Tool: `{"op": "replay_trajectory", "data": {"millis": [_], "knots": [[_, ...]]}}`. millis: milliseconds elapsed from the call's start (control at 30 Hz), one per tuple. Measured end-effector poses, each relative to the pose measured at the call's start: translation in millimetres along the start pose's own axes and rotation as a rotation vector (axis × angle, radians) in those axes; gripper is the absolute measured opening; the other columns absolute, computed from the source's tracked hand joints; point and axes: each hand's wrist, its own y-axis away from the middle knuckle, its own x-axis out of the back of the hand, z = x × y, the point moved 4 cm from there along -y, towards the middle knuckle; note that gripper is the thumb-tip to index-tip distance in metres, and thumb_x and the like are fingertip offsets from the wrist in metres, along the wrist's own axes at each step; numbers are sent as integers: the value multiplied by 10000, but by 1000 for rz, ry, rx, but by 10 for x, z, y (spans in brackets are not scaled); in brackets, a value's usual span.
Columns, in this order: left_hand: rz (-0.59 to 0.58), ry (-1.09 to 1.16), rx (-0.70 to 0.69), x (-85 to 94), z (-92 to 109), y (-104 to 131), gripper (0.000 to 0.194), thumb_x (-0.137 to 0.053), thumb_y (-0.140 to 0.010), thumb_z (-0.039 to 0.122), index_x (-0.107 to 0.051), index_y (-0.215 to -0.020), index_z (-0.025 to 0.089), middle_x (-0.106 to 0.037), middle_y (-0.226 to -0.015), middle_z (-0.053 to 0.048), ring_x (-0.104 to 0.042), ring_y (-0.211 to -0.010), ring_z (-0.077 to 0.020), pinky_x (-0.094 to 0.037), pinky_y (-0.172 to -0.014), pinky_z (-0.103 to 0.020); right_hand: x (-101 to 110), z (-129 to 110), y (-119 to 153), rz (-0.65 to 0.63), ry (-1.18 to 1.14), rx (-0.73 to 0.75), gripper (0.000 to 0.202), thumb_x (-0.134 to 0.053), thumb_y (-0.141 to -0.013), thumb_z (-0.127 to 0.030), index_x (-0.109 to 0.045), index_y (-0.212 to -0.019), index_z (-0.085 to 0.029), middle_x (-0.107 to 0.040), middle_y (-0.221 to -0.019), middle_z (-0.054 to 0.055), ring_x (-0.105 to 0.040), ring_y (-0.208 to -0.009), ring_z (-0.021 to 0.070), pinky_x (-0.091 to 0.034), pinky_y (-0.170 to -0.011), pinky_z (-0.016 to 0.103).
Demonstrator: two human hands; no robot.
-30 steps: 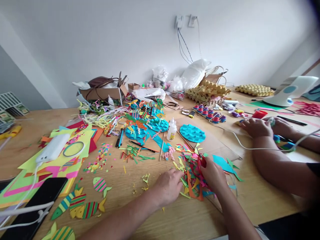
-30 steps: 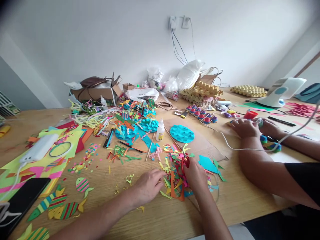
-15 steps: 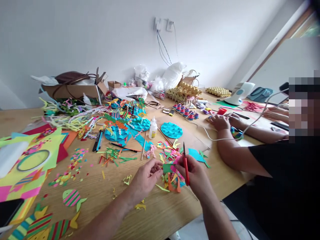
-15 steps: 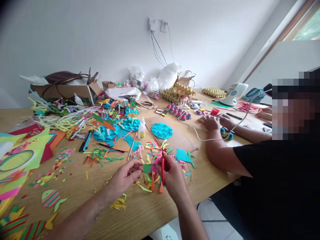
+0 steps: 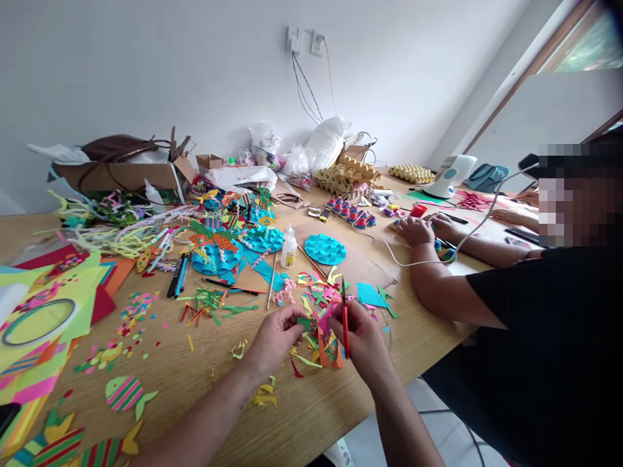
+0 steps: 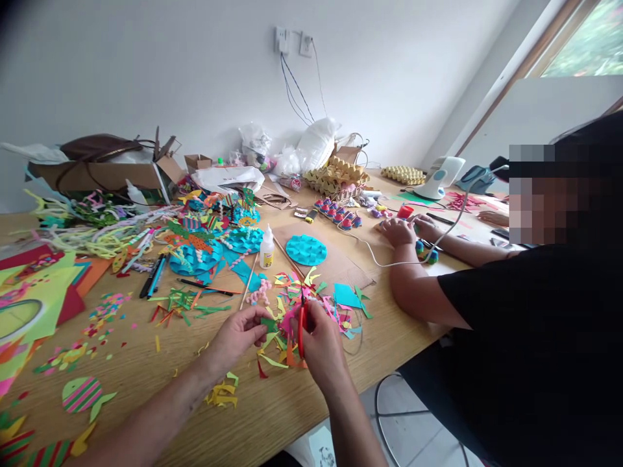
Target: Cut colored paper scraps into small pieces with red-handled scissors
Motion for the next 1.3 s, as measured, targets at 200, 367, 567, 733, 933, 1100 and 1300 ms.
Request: {"op": "replay_trajectory", "data": {"millis": [200, 367, 567, 733, 933, 1100, 1300], "knots": [[12, 2, 30, -28, -64, -128, 125, -581, -620, 105, -560, -721, 174, -515, -509, 92, -506, -434, -78, -414, -452, -194, 163, 67, 4, 95, 65, -1, 127, -540, -766, -309, -505, -729, -192, -522, -653, -15, -472, -589, 140, -361, -535, 234], [-13, -47, 44, -143, -135, -226, 140, -560, -603, 56, -581, -681, 171, -547, -483, 83, -544, -447, -90, -436, -453, -191, 197, -10, 49, 102, 113, 9, 128, -525, -777, -307, -500, -717, -197, -538, -643, -13, -490, -586, 139, -363, -518, 227], [-5, -124, 11, -43, -51, -237, 41, -558, -644, 143, -579, -620, 169, -548, -491, 64, -540, -445, -103, -401, -420, -191, 229, -29, 98, 91, 207, -14, 133, -514, -764, -309, -495, -680, -207, -503, -547, -31, -483, -546, 140, -338, -485, 219], [47, -197, -66, 171, 143, -200, 43, -550, -672, 188, -573, -641, 168, -550, -598, 47, -489, -507, -95, -375, -467, -193, 225, -36, 114, 76, 185, -3, 139, -523, -762, -311, -500, -681, -201, -502, -571, -28, -463, -549, 135, -333, -490, 220], [15, -320, -120, 58, 115, -54, 192, -446, -686, 80, -534, -811, 196, -442, -571, 82, -467, -486, -96, -393, -488, -199, 138, -40, 120, 0, 59, 0, 131, -520, -787, -318, -500, -729, -202, -534, -656, -4, -503, -628, 154, -376, -542, 234], [-29, -511, -182, -105, 24, -43, 233, -447, -638, -11, -586, -618, 175, -533, -595, 31, -525, -623, -141, -417, -629, -247, 125, 1, 165, -21, 103, 22, 149, -538, -775, -347, -544, -769, -199, -573, -704, 18, -524, -637, 170, -397, -556, 252], [-100, -616, -207, -163, -6, -17, 280, -509, -638, -9, -692, -703, 191, -665, -811, -30, -586, -805, -209, -441, -782, -317, 97, 100, 166, -48, 100, 18, 152, -557, -750, -353, -550, -747, -202, -582, -669, 11, -527, -606, 170, -405, -534, 246]]}}
